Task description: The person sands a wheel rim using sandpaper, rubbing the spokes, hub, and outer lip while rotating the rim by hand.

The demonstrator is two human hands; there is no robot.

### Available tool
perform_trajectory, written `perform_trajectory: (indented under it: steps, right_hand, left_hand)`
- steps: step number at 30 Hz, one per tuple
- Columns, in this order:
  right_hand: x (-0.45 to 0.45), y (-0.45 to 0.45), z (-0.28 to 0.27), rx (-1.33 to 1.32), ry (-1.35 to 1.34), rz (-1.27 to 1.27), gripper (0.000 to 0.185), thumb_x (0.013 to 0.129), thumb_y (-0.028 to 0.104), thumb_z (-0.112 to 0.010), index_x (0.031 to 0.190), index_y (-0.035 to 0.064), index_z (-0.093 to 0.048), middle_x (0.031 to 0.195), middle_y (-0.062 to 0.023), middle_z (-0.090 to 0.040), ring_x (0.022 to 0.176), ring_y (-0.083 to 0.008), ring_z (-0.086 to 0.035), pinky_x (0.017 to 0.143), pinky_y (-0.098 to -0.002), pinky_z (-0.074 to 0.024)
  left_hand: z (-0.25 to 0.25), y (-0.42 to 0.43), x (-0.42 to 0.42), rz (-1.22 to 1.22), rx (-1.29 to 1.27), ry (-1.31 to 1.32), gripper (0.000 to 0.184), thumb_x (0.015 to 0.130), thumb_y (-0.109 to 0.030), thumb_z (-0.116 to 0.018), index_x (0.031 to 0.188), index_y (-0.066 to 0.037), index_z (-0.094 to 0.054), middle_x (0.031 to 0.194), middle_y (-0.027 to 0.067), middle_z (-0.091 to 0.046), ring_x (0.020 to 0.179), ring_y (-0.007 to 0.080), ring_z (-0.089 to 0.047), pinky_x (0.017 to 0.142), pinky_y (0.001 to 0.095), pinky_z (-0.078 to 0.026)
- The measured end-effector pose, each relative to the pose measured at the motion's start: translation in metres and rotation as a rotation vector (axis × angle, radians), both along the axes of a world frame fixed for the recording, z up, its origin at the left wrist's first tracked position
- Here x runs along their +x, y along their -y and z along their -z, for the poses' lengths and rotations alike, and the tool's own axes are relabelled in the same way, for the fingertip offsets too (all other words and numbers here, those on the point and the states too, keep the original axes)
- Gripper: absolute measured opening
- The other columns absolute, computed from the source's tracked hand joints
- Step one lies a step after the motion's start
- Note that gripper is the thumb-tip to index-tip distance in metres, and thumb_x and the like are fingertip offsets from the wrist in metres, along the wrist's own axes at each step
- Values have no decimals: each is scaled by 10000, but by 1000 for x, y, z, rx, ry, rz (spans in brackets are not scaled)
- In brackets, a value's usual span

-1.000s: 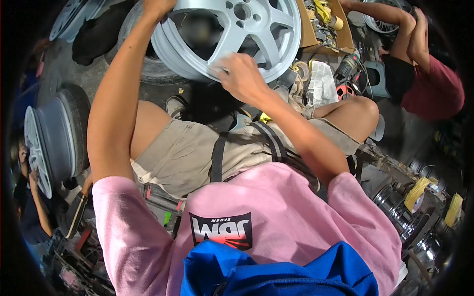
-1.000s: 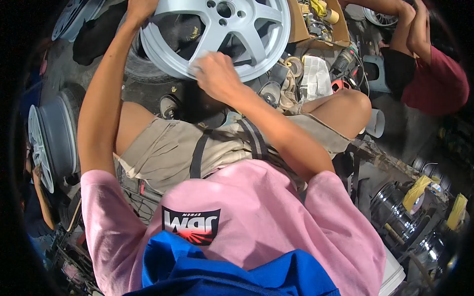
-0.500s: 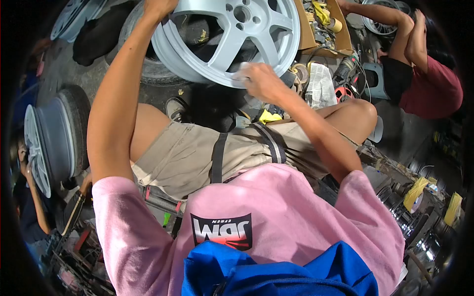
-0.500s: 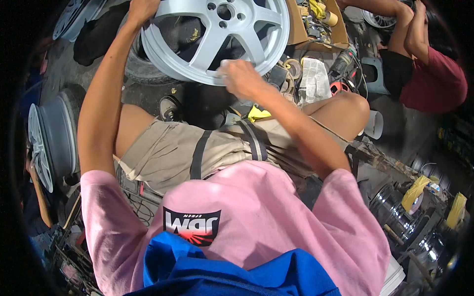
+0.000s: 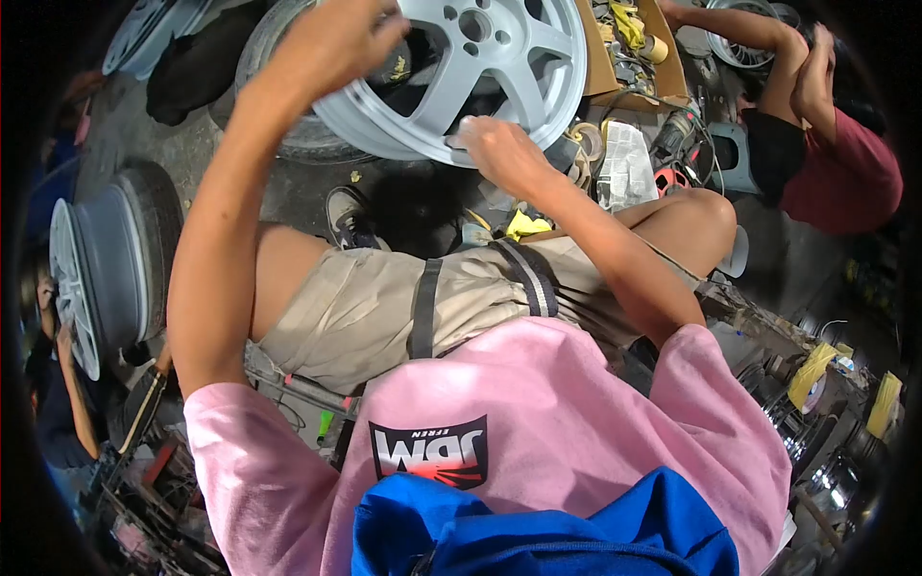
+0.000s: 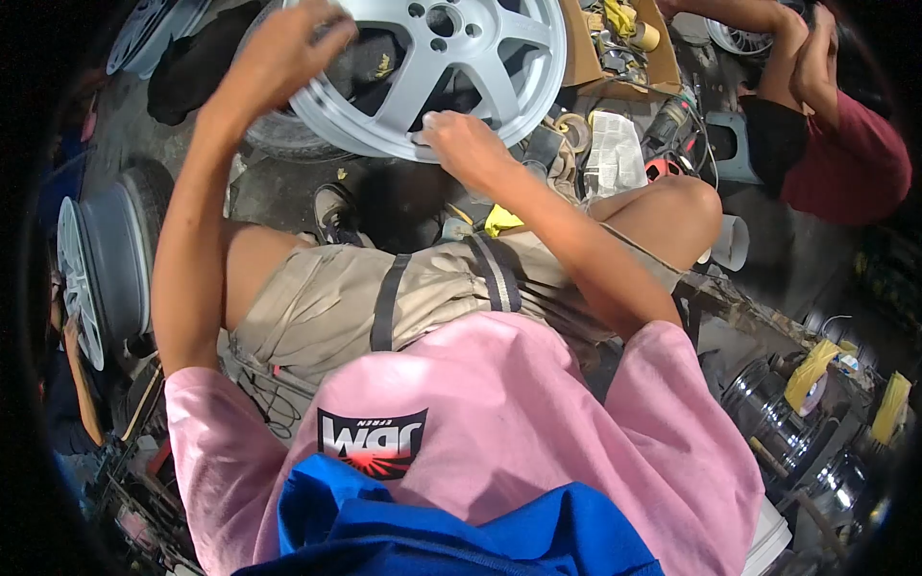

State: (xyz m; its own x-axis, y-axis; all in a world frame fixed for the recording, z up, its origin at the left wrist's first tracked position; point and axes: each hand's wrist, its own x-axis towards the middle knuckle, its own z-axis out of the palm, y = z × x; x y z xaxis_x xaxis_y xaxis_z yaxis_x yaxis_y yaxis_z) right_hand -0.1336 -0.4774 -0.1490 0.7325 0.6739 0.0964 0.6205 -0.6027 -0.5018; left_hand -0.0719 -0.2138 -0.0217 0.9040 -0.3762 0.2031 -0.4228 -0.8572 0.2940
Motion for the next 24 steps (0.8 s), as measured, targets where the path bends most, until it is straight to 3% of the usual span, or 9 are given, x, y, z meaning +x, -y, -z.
perform_trajectory:
  steps: [2, 4, 5, 9, 12, 17, 18, 20, 24]
  right_hand:
    - [12, 22, 28, -26, 159, -86, 155, 924, 53, -563, 930, -62, -667, 986, -262, -690, 921, -439, -677, 822, -516, -557]
    - [21, 27, 34, -184, -33, 65, 153, 899, 58, -584, 910, -72, -664, 946, -273, -697, 903, -446, -681, 829, -531, -553]
    - [21, 18, 30, -129, -49, 131, 119, 799, 13, -615, 835, -3, -727, 914, -248, -703, 870, -459, -692, 823, -520, -560]
    - [16, -13, 11, 53, -127, 107, 92, 785, -2, -621, 848, -11, -688, 898, -258, -685, 906, -473, -672, 790, -533, -535]
    - [8, 13, 7, 100, -102, -3, 96, 780, -1, -616, 835, 0, -694, 902, -244, -695, 915, -466, -676, 801, -532, -538]
    - [26, 46, 16, -284, -108, -45, 181, 820, 10, -629, 988, -28, -683, 930, -243, -710, 945, -473, -667, 826, -528, -530]
    - [25, 29, 9, -280, -106, -41, 181, 820, 10, -629, 988, -28, -683, 930, -243, -710, 945, -473, -667, 826, -528, -530]
    - [13, 2, 3, 100, -143, -25, 238, 747, -78, -628, 978, -45, -676, 928, -261, -704, 949, -484, -660, 805, -527, -529]
    - [8, 28, 9, 84, -46, -2, 258, 730, -77, -646, 986, -51, -654, 950, -266, -696, 957, -494, -652, 828, -529, -528]
  left_hand:
    - [15, 9, -18, 167, 148, -95, 311, 964, -259, -673, 1068, 28, -729, 1052, 216, -709, 969, 437, -681, 893, 473, -542]
    - [29, 18, -37, 192, 262, -228, 292, 948, -257, -689, 1030, 20, -731, 1026, 214, -685, 988, 427, -670, 885, 479, -541]
    - [23, 28, -45, 166, 407, -364, 293, 936, -277, -707, 998, 7, -738, 1031, 208, -688, 1021, 398, -675, 966, 484, -524]
    - [48, 39, -73, 191, 566, -243, 312, 910, -299, -735, 1028, -11, -727, 1125, 149, -664, 1153, 311, -645, 1134, 548, -405]
    - [53, 46, -86, 195, 660, -194, 340, 897, -304, -749, 1054, -5, -715, 1141, 140, -650, 1170, 304, -624, 1134, 533, -406]
    - [43, 59, -96, 202, 658, -174, 338, 891, -302, -755, 1049, -5, -725, 1136, 143, -660, 1149, 304, -632, 1101, 517, -429]
    - [41, 64, -96, 215, 646, -189, 330, 893, -304, -752, 1039, -8, -734, 1139, 149, -666, 1140, 305, -638, 1087, 514, -437]
    - [41, 77, -98, 243, 631, -214, 323, 896, -306, -749, 1029, -11, -744, 1142, 154, -672, 1132, 307, -643, 1073, 510, -445]
    - [52, 86, -92, 328, 481, -330, 290, 915, -293, -730, 959, -9, -764, 1109, 164, -686, 1111, 314, -655, 1008, 484, -488]
